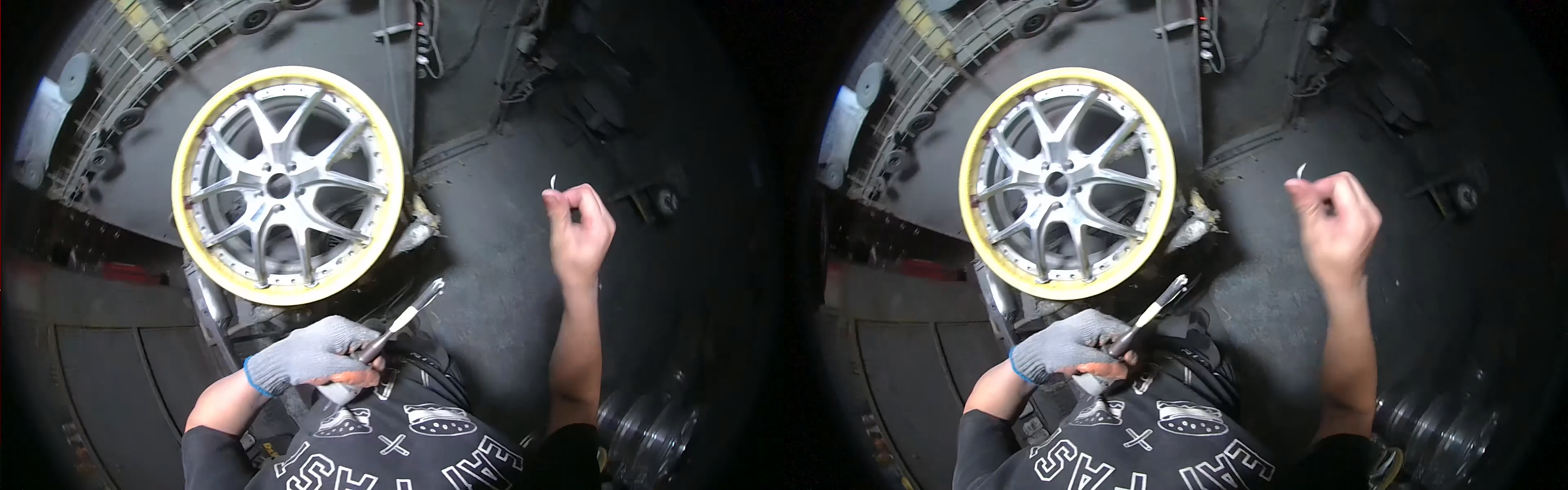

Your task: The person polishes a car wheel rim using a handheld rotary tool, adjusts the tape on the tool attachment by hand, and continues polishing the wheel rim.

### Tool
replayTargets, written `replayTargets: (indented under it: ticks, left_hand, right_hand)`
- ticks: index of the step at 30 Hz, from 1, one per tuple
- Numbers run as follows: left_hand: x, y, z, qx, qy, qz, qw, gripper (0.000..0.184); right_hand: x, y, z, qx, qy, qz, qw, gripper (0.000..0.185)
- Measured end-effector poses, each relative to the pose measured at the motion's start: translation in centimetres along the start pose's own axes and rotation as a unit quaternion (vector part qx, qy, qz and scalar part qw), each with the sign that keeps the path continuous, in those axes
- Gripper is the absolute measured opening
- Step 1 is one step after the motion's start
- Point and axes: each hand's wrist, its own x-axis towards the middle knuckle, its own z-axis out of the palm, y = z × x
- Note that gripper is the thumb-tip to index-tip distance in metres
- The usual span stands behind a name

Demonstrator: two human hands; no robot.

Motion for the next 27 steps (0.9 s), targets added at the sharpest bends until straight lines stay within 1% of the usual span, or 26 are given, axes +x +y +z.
replayTargets:
  ticks: [1, 2, 3, 4, 5, 6, 7, 8, 9, 10, 11, 12, 13, 14, 15, 16, 17, 18, 19, 20, 22, 23, 24, 25, 26, 27]
  left_hand:
    - [-0.4, 1.1, 0.2, -0.058, -0.001, -0.018, 0.998, 0.006]
    - [-0.2, 0.3, 0.5, -0.168, -0.028, 0.055, 0.984, 0.006]
    - [0.4, -1.0, 0.1, -0.161, 0.01, 0.068, 0.985, 0.013]
    - [1.0, -1.7, -0.8, -0.238, -0.041, 0.125, 0.962, 0.014]
    - [1.2, -1.8, -0.6, -0.173, 0.058, 0.147, 0.972, 0.015]
    - [1.2, -1.4, -0.2, -0.105, 0.101, 0.248, 0.958, 0.02]
    - [1.3, -0.9, 0.2, -0.035, 0.156, 0.341, 0.926, 0.024]
    - [2.1, -0.7, 0.3, 0.018, 0.202, 0.338, 0.919, 0.028]
    - [3.2, -0.7, 0.8, -0.232, 0.182, 0.323, 0.899, 0.029]
    - [4.0, -0.8, 1.4, -0.469, 0.146, 0.291, 0.821, 0.031]
    - [3.4, 0.7, 2.1, -0.479, 0.205, 0.285, 0.805, 0.032]
    - [3.6, 1.0, 1.9, -0.468, 0.212, 0.339, 0.788, 0.033]
    - [3.4, 1.1, 1.6, -0.434, 0.189, 0.356, 0.805, 0.036]
    - [2.9, 1.1, 1.1, -0.397, 0.165, 0.371, 0.823, 0.042]
    - [2.2, 0.9, 0.3, -0.091, 0.249, 0.441, 0.858, 0.054]
    - [1.6, 0.6, 0.0, -0.093, 0.253, 0.444, 0.854, 0.054]
    - [1.1, 0.2, -0.2, -0.081, 0.205, 0.401, 0.889, 0.07]
    - [0.6, -0.2, -0.5, -0.069, 0.153, 0.354, 0.92, 0.091]
    - [0.8, -0.4, -1.1, -0.028, 0.164, 0.362, 0.917, 0.1]
    - [1.2, -0.9, -1.5, -0.033, 0.164, 0.364, 0.916, 0.1]
    - [1.9, -2.4, -1.9, -0.139, 0.174, 0.436, 0.872, 0.103]
    - [1.9, -3.0, -2.3, -0.168, 0.177, 0.432, 0.868, 0.101]
    - [1.9, -3.6, -2.7, -0.198, 0.18, 0.427, 0.864, 0.1]
    - [1.8, -4.0, -3.4, -0.206, 0.184, 0.469, 0.839, 0.095]
    - [1.8, -4.6, -4.5, -0.216, 0.187, 0.51, 0.811, 0.09]
    - [2.0, -5.8, -5.8, -0.137, 0.25, 0.542, 0.79, 0.081]
  right_hand:
    - [0.0, 2.3, 0.3, -0.008, -0.032, 0.047, 0.998, 0.04]
    - [-0.6, 2.7, 1.1, -0.064, -0.036, 0.045, 0.996, 0.044]
    - [-2.4, 2.7, 2.1, -0.046, -0.066, 0.037, 0.996, 0.03]
    - [-3.7, -0.1, 3.0, 0.128, -0.154, 0.048, 0.978, 0.024]
    - [-6.0, -0.9, 3.7, 0.203, -0.267, -0.047, 0.941, 0.068]
    - [-8.2, -1.8, 4.0, 0.277, -0.409, -0.052, 0.868, 0.098]
    - [-9.6, -4.2, 4.8, 0.284, -0.487, -0.046, 0.825, 0.114]
    - [-11.8, -6.6, 5.6, 0.279, -0.431, -0.019, 0.858, 0.115]
    - [-13.4, -7.0, 7.6, 0.305, -0.324, -0.024, 0.895, 0.115]
    - [-14.6, -7.1, 9.4, 0.327, -0.213, -0.026, 0.92, 0.115]
    - [-14.6, -7.5, 10.1, 0.335, -0.161, 0.045, 0.927, 0.114]
    - [-13.8, -7.6, 10.2, 0.321, -0.158, 0.058, 0.932, 0.113]
    - [-13.7, -7.6, 10.2, 0.305, -0.156, 0.04, 0.939, 0.11]
    - [-14.1, -7.0, 10.2, 0.381, -0.181, 0.093, 0.902, 0.109]
    - [-13.7, -7.4, 10.1, 0.455, -0.197, 0.151, 0.855, 0.108]
    - [-13.1, -7.9, 10.0, 0.518, -0.204, 0.211, 0.803, 0.107]
    - [-12.6, -8.5, 9.5, 0.571, -0.212, 0.291, 0.737, 0.105]
    - [-10.8, -11.2, 9.0, 0.615, -0.216, 0.368, 0.663, 0.104]
    - [-10.3, -11.7, 9.1, 0.616, -0.23, 0.36, 0.662, 0.11]
    - [-10.3, -11.9, 9.7, 0.612, -0.233, 0.361, 0.663, 0.11]
    - [-10.8, -12.6, 11.1, 0.608, -0.22, 0.305, 0.699, 0.095]
    - [-10.5, -13.4, 11.5, 0.586, -0.241, 0.287, 0.718, 0.108]
    - [-10.9, -14.0, 12.3, 0.581, -0.239, 0.289, 0.722, 0.108]
    - [-11.7, -15.0, 13.2, 0.578, -0.195, 0.324, 0.723, 0.118]
    - [-12.1, -15.7, 14.5, 0.552, -0.162, 0.292, 0.764, 0.126]
    - [-12.5, -16.6, 15.7, 0.52, -0.127, 0.263, 0.802, 0.134]
